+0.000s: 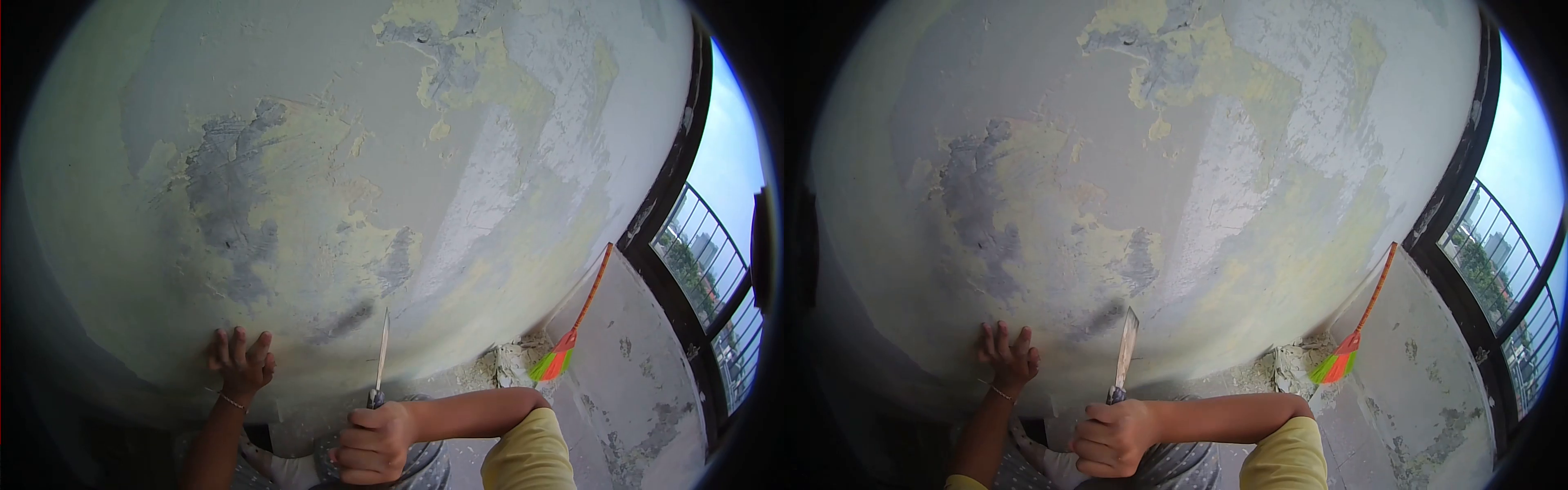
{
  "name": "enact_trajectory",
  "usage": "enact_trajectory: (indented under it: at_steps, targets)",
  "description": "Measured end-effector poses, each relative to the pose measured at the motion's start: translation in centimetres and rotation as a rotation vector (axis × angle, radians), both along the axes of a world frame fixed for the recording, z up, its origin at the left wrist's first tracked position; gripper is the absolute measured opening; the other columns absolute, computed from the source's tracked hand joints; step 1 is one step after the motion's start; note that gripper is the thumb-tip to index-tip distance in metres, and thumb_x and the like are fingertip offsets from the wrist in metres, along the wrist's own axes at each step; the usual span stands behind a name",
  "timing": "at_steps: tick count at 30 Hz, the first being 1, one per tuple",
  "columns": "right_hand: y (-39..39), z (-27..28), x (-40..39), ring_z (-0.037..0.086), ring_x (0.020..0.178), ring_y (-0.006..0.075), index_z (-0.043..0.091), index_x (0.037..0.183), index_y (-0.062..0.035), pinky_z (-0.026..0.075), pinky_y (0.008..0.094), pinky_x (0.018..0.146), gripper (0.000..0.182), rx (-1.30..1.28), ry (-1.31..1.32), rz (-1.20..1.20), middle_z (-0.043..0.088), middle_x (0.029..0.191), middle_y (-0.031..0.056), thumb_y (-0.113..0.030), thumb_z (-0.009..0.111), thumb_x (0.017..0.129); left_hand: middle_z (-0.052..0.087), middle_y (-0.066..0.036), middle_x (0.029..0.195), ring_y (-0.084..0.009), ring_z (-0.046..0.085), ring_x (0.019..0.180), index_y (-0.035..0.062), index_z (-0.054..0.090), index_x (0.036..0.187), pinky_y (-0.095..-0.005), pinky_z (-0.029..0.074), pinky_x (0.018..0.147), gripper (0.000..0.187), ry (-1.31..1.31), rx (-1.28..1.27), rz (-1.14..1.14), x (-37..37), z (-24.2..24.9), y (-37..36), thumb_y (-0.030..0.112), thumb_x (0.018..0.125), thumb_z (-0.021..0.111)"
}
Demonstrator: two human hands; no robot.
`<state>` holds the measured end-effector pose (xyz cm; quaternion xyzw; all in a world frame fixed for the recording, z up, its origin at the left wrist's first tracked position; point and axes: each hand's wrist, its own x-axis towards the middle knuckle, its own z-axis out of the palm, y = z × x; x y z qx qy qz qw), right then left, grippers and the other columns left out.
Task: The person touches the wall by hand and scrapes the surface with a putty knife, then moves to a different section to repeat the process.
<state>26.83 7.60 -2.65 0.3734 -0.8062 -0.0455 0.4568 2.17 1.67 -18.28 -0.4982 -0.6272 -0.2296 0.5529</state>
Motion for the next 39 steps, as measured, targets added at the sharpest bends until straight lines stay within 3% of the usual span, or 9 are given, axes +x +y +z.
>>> enact_trajectory:
  at_steps: [3, 9, 14, 19, 22, 28, 32, 37, 39]
  targets:
    - [2.9, -0.9, -1.1, 0.046, 0.049, 0.0118, 0.045, 0.06, -0.0085, 0.03, 0.0266, 0.047, 0.015, 0.077, -0.113, -0.212, 0.046, 0.059, -0.0003, -0.009, 0.059, 0.066, 0.027, -0.009, 0.149, -0.0345, 0.023, 0.137, 0.0291, 0.041, 0.14, -0.0504, 0.02, 0.103, 0.046, -0.005, -0.004, 0.005, 0.2, 0.0, -0.1, 0.039, 0.096, 0.033]
    - [0.3, -0.7, -0.2, 0.046, 0.05, 0.0115, 0.045, 0.059, -0.0091, 0.029, 0.0261, 0.046, 0.015, 0.03, -0.097, -0.069, 0.045, 0.058, -0.0005, -0.01, 0.059, 0.065, 0.027, -0.009, 0.149, -0.0349, 0.021, 0.137, 0.0294, 0.04, 0.14, -0.0509, 0.02, 0.103, 0.046, -0.005, 0.0, 0.013, 0.0, -0.1, 0.0, 0.039, 0.096, 0.033]
    - [4.8, 0.4, 0.3, 0.05, 0.056, 0.0127, 0.048, 0.063, -0.0099, 0.033, 0.0261, 0.049, 0.016, 0.134, -0.007, -0.485, 0.054, 0.066, 0.0025, -0.021, 0.056, 0.055, 0.027, -0.01, 0.149, -0.0347, 0.021, 0.137, 0.0289, 0.042, 0.139, -0.0504, 0.019, 0.103, 0.046, -0.008, 0.014, 0.028, -0.3, 0.0, 0.2, 0.039, 0.095, 0.033]
    - [-1.1, -1.3, 0.6, 0.049, 0.052, 0.0129, 0.047, 0.06, -0.0088, 0.035, 0.0274, 0.048, 0.012, 0.044, -0.131, 0.014, 0.05, 0.062, 0.0009, -0.015, 0.055, 0.066, 0.027, -0.01, 0.148, -0.0351, 0.023, 0.136, 0.0291, 0.042, 0.138, -0.0491, 0.019, 0.104, 0.046, -0.005, -0.008, 0.018, 0.0, -0.4, 0.0, 0.04, 0.095, 0.035]
    - [3.3, -2.2, -0.8, 0.05, 0.053, 0.0142, 0.047, 0.059, -0.009, 0.038, 0.0277, 0.05, 0.014, 0.133, -0.231, -0.278, 0.051, 0.063, 0.0019, -0.016, 0.055, 0.067, 0.028, -0.01, 0.148, -0.0351, 0.023, 0.136, 0.0288, 0.043, 0.138, -0.0489, 0.019, 0.104, 0.045, 0.0, -0.007, 0.023, 0.3, 0.0, 0.0, 0.04, 0.095, 0.034]
    - [-0.6, -1.5, 0.8, 0.05, 0.053, 0.0143, 0.045, 0.059, -0.0095, 0.035, 0.028, 0.049, 0.015, 0.105, -0.185, 0.075, 0.054, 0.067, 0.003, -0.017, 0.057, 0.064, 0.029, -0.01, 0.147, -0.0355, 0.024, 0.135, 0.0285, 0.044, 0.137, -0.0501, 0.022, 0.103, 0.044, 0.0, 0.004, -0.005, 0.0, -0.3, 0.1, 0.039, 0.095, 0.035]
    - [3.2, -1.9, -1.1, 0.05, 0.053, 0.0127, 0.044, 0.058, -0.0096, 0.034, 0.0277, 0.048, 0.015, 0.128, -0.159, -0.252, 0.054, 0.068, 0.0021, -0.016, 0.057, 0.064, 0.028, -0.015, 0.146, -0.0408, 0.026, 0.133, 0.02, 0.045, 0.134, -0.0531, 0.02, 0.101, 0.044, 0.036, -0.019, -0.01, 0.1, 0.0, -0.1, 0.039, 0.097, 0.032]
    - [-1.3, -0.5, 0.0, 0.048, 0.051, 0.0123, 0.046, 0.062, -0.01, 0.029, 0.0267, 0.047, 0.013, 0.149, -0.089, 0.123, 0.054, 0.066, 0.0029, -0.014, 0.058, 0.061, 0.028, -0.015, 0.146, -0.0412, 0.026, 0.133, 0.0215, 0.046, 0.134, -0.0531, 0.021, 0.101, 0.043, 0.035, -0.006, -0.031, -0.1, 0.0, 0.0, 0.038, 0.097, 0.033]
    - [2.3, -0.2, -1.4, 0.048, 0.051, 0.0121, 0.045, 0.06, -0.0102, 0.03, 0.0268, 0.047, 0.014, 0.128, -0.102, -0.035, 0.053, 0.064, 0.0022, -0.015, 0.058, 0.061, 0.03, -0.012, 0.146, -0.0372, 0.025, 0.134, 0.0256, 0.046, 0.134, -0.0504, 0.022, 0.102, 0.043, 0.017, -0.002, -0.019, -0.2, -0.1, 0.1, 0.039, 0.095, 0.035]
